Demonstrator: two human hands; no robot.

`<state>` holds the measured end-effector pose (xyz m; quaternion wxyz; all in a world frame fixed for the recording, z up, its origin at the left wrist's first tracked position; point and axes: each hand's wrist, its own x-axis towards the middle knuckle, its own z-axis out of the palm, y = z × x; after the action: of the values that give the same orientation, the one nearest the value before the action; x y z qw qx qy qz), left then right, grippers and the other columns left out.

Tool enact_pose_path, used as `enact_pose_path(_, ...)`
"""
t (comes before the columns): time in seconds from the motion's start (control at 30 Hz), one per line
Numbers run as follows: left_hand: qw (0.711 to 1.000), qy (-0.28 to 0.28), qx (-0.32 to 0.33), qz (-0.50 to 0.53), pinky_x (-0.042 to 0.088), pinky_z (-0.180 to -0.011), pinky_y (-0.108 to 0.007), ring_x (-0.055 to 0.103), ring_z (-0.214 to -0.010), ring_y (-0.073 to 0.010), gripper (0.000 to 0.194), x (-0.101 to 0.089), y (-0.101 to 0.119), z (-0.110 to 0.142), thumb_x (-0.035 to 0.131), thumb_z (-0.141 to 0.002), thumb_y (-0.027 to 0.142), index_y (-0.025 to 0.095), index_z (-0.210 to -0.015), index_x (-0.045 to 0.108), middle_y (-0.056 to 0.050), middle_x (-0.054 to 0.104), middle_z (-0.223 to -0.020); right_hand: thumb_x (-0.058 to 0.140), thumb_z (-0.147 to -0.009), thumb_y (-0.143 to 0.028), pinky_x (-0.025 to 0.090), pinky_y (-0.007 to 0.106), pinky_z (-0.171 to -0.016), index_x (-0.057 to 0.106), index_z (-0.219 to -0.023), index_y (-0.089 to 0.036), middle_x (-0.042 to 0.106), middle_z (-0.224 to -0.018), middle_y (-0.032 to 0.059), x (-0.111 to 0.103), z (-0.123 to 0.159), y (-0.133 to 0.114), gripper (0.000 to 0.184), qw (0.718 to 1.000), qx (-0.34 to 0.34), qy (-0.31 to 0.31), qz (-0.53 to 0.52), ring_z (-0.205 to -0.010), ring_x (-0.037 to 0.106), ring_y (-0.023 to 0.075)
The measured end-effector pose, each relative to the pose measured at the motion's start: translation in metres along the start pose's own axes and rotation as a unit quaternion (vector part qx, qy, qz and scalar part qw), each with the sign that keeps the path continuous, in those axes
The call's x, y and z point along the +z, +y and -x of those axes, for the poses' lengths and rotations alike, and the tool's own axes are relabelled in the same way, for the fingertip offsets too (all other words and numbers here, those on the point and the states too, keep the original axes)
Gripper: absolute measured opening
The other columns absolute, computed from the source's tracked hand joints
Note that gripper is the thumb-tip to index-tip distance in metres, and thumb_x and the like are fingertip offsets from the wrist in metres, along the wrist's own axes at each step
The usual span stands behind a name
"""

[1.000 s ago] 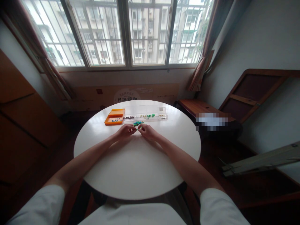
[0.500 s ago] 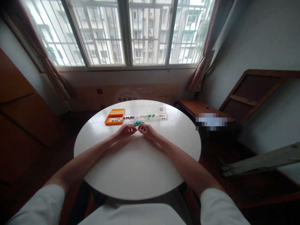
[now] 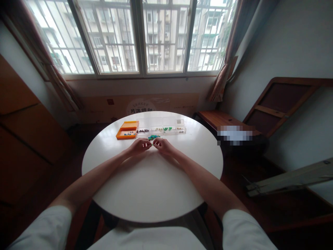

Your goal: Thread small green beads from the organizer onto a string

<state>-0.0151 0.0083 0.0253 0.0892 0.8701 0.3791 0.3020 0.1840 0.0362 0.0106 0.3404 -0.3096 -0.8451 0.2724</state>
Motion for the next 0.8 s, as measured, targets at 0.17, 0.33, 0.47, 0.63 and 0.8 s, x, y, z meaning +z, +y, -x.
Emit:
enact_pose_path(0.17, 1.0, -0.005, 0.002, -0.001, 0.038, -0.055, -0.018, 0.051, -0.056, -0.0076, 0.023, 0.0006, -0.0003, -0.0004, 0.052, -0.085, 0.025, 0.014, -0.077, 0.07, -0.002, 0.061, -0.067, 0.054, -0.081, -0.021, 0.041, 0.023, -0.058, 0.062, -0.086, -0.013, 0.062, -0.072, 0.0029, 0.0006, 0.0002, 0.0023, 0.012, 1.0, 0.004, -0.007, 0.003, -0.062, 0.054, 0.0115)
enact_pose_path(0.33, 1.0, -0.002, 0.006, 0.002, 0.038, -0.055, -0.018, 0.051, -0.056, -0.0075, 0.022, 0.0013, -0.0008, 0.0002, 0.052, -0.085, 0.025, 0.015, -0.077, 0.07, -0.002, 0.061, -0.066, 0.054, -0.081, -0.022, 0.041, 0.022, -0.058, 0.063, -0.087, -0.013, 0.063, -0.074, 0.0033, 0.0006, 0.0008, 0.0016, 0.014, 1.0, 0.01, -0.009, 0.001, -0.061, 0.053, 0.0112)
enact_pose_path(0.47, 1.0, 0.0, 0.002, 0.006, 0.038, -0.054, -0.018, 0.051, -0.055, -0.0075, 0.022, 0.0014, 0.0001, 0.0003, 0.052, -0.085, 0.026, 0.015, -0.08, 0.071, -0.002, 0.061, -0.067, 0.054, -0.08, -0.021, 0.04, 0.022, -0.058, 0.063, -0.086, -0.013, 0.062, -0.071, 0.0026, -0.0001, 0.0011, -0.0001, 0.013, 1.0, 0.009, -0.013, 0.0, -0.059, 0.052, 0.0108)
enact_pose_path(0.63, 1.0, -0.003, -0.001, 0.008, 0.038, -0.054, -0.018, 0.051, -0.055, -0.0077, 0.023, 0.0005, 0.0018, 0.0001, 0.053, -0.085, 0.027, 0.015, -0.08, 0.071, -0.002, 0.06, -0.066, 0.053, -0.081, -0.021, 0.04, 0.022, -0.058, 0.064, -0.087, -0.013, 0.062, -0.073, 0.0029, 0.0001, 0.0011, -0.0002, 0.014, 1.0, 0.005, -0.013, 0.0, -0.061, 0.053, 0.011)
enact_pose_path(0.8, 1.0, -0.002, 0.003, 0.006, 0.038, -0.054, -0.018, 0.051, -0.056, -0.0077, 0.024, 0.0003, 0.002, 0.0002, 0.052, -0.085, 0.028, 0.015, -0.08, 0.071, -0.002, 0.061, -0.067, 0.053, -0.081, -0.021, 0.04, 0.022, -0.059, 0.064, -0.087, -0.014, 0.062, -0.072, 0.0024, 0.0007, 0.0008, 0.0006, 0.014, 1.0, 0.004, -0.016, 0.002, -0.061, 0.053, 0.0109)
